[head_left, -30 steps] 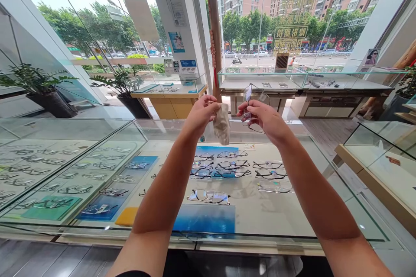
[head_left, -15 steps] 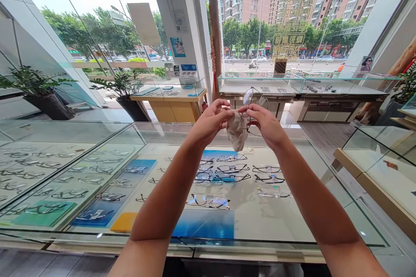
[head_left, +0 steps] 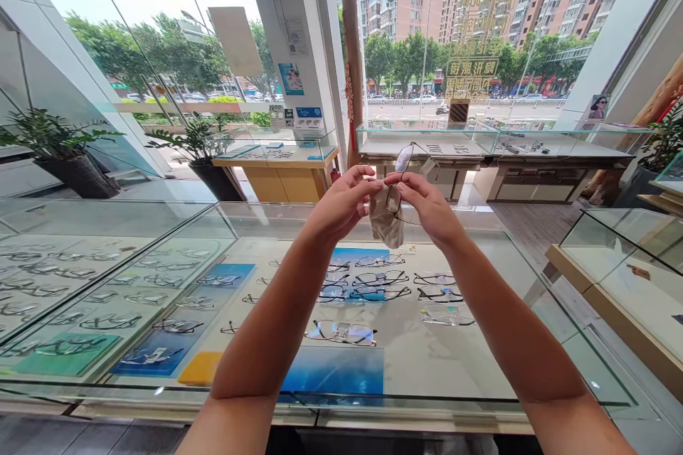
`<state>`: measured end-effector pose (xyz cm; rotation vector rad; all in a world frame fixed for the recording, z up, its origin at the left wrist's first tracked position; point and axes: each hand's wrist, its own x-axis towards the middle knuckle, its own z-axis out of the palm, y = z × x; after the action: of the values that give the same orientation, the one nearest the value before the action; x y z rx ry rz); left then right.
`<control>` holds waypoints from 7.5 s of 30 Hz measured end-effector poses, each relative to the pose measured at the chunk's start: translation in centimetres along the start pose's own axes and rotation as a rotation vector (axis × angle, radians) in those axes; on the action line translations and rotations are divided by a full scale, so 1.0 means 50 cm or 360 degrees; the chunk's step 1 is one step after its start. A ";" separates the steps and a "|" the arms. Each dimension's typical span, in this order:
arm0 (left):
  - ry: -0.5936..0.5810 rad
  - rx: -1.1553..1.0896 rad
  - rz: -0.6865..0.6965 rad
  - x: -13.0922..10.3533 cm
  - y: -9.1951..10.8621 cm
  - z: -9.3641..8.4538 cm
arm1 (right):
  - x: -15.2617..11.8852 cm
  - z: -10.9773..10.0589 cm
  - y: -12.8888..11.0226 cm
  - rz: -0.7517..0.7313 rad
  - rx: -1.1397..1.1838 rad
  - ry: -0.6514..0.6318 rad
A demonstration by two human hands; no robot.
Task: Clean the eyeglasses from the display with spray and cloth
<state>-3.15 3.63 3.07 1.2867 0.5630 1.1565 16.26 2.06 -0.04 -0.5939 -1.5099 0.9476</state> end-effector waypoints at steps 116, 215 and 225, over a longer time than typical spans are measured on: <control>-0.0110 0.0761 0.0705 -0.027 -0.062 0.086 | -0.029 0.060 -0.030 0.0018 0.0649 0.0121; -0.0019 0.0041 0.0448 0.011 -0.039 0.011 | -0.014 0.004 -0.026 0.0132 0.0109 -0.0029; -0.0177 0.0199 0.0406 0.004 -0.022 0.004 | -0.012 -0.004 -0.035 0.0132 0.0098 -0.0131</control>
<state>-2.54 3.87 2.12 1.5542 0.4016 1.2644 16.85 0.65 1.08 -0.5827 -1.5328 1.0900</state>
